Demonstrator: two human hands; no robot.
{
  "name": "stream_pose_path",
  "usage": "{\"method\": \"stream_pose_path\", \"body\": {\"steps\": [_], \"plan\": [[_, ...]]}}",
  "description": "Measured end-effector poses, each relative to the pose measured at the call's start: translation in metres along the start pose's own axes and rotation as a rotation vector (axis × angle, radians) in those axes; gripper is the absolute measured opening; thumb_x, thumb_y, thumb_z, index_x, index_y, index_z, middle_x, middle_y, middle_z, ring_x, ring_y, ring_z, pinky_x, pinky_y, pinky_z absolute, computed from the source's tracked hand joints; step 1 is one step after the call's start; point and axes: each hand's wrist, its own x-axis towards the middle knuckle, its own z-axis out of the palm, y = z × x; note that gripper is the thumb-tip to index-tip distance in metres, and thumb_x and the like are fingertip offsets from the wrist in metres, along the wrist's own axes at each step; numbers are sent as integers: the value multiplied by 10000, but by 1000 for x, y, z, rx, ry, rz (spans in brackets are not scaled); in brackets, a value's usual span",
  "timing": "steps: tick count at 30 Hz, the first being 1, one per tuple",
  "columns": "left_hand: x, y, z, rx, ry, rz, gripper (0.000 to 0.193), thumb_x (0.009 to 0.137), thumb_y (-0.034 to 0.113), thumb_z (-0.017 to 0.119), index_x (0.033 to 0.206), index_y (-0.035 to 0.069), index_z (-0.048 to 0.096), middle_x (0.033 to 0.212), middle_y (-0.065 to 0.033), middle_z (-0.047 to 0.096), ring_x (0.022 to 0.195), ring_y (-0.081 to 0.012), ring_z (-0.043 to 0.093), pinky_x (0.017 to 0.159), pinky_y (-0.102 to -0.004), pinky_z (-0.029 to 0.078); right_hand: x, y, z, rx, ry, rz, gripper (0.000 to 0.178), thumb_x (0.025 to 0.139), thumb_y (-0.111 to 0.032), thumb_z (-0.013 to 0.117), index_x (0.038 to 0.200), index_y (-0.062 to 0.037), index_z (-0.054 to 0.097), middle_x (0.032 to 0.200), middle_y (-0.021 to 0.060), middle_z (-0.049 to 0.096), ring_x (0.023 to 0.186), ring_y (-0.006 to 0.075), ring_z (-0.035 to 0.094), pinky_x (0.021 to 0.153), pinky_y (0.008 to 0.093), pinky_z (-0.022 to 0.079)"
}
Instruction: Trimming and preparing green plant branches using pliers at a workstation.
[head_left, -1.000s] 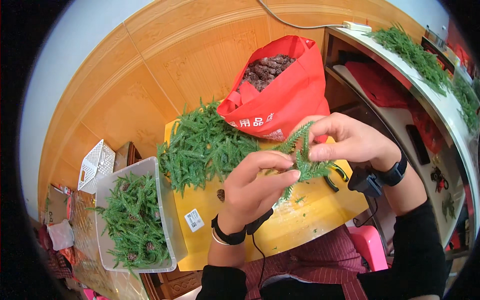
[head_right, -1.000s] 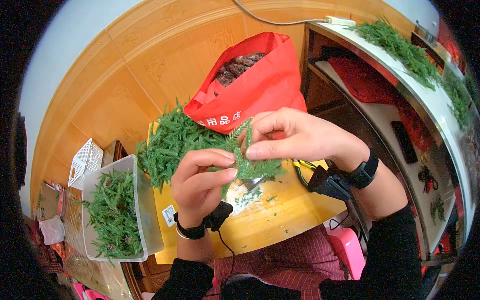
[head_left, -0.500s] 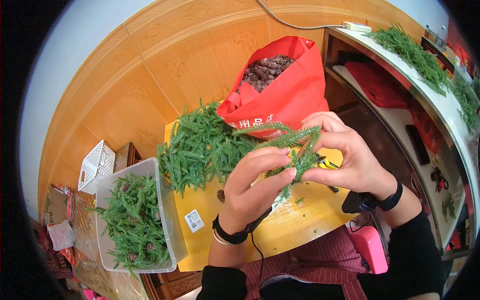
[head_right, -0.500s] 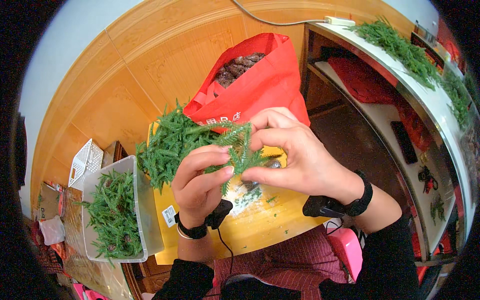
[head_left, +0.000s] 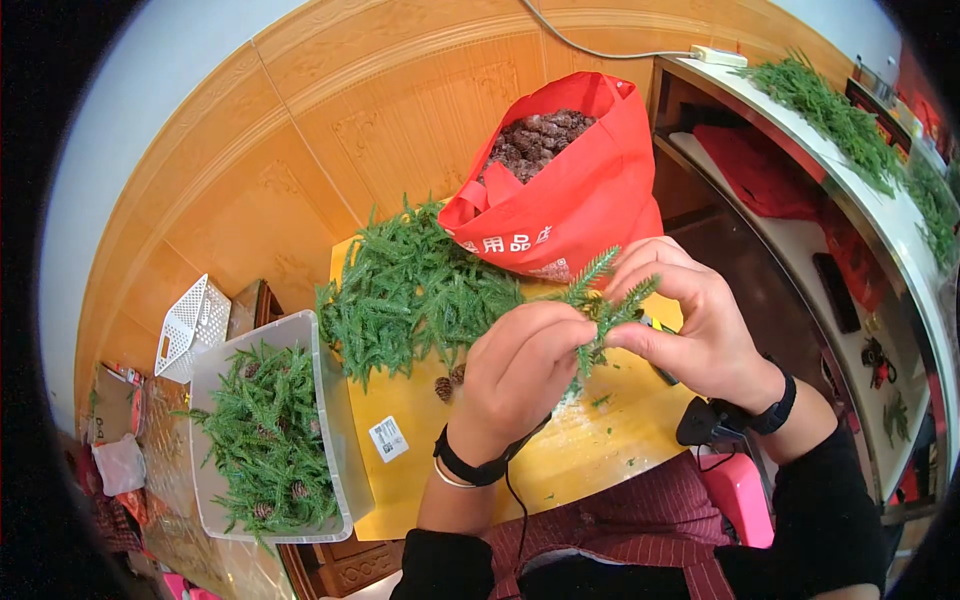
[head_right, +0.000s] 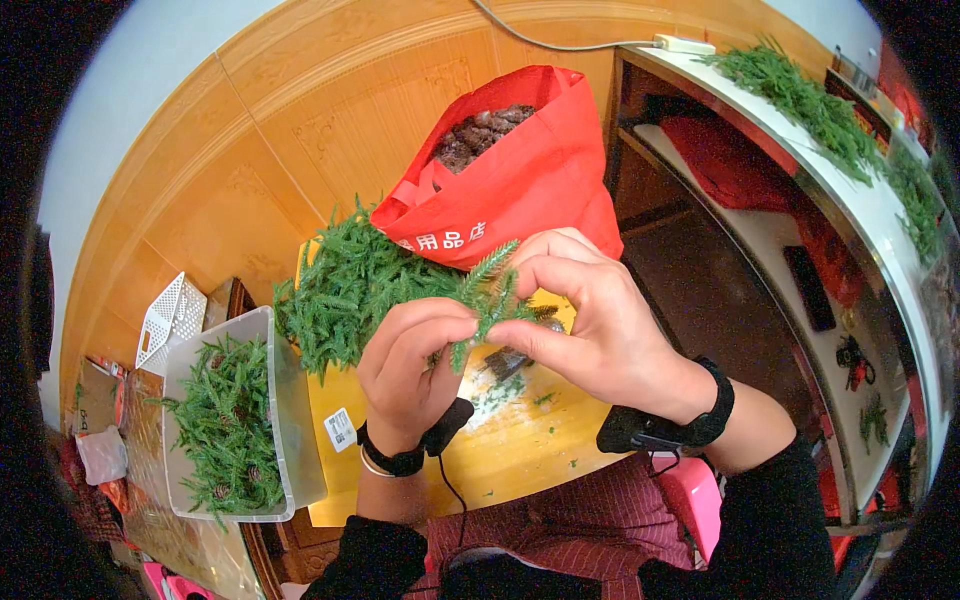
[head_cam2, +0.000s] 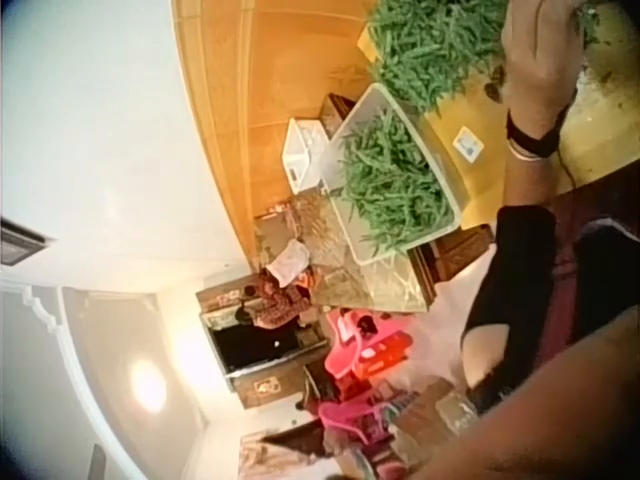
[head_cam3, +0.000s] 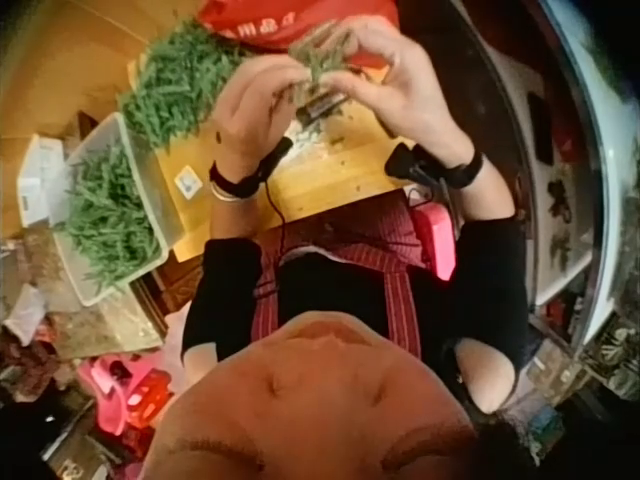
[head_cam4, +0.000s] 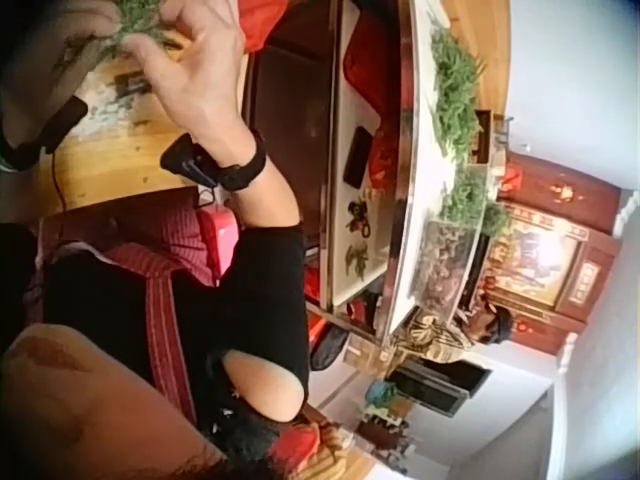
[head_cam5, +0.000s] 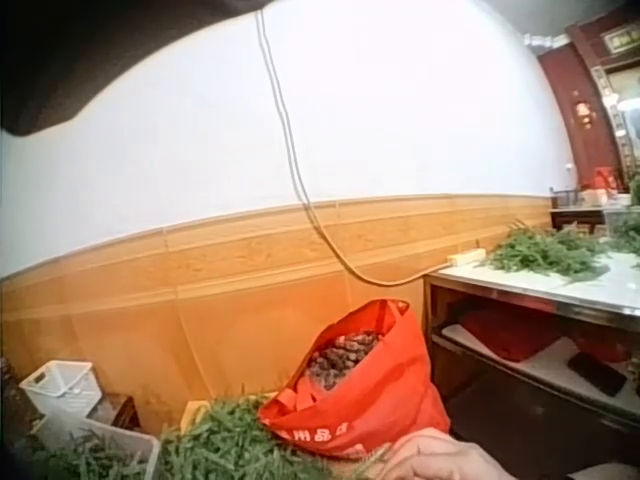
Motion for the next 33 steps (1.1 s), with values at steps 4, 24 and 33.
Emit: {"method": "stream_pose_path", "body": {"steps": [4,24,33], "plan": [[0,4,1,10,29,-84,230,641,-104,636,828,16,576,789,-115,606,721,-240,604,638,-289,488,1,-3,4,20,36,-40,181,680,-58,699,808,-16,579,864,71,570,875,212,521,808,314,399],[0,24,9,-681,12,-854,68,827,-41,531,893,-44,544,817,-78,572,666,-105,607,551,-196,516,-2,-11,6,-591,203,-342,191,586,5,672,741,-66,584,800,35,602,876,260,554,770,363,395],[-12,38,9,15,36,-80,269,659,-95,648,887,13,555,877,-117,583,803,-261,602,690,-331,492,-31,-18,-9,-385,310,-428,206,603,-71,718,790,-97,637,866,37,603,900,272,512,739,351,429]]}}
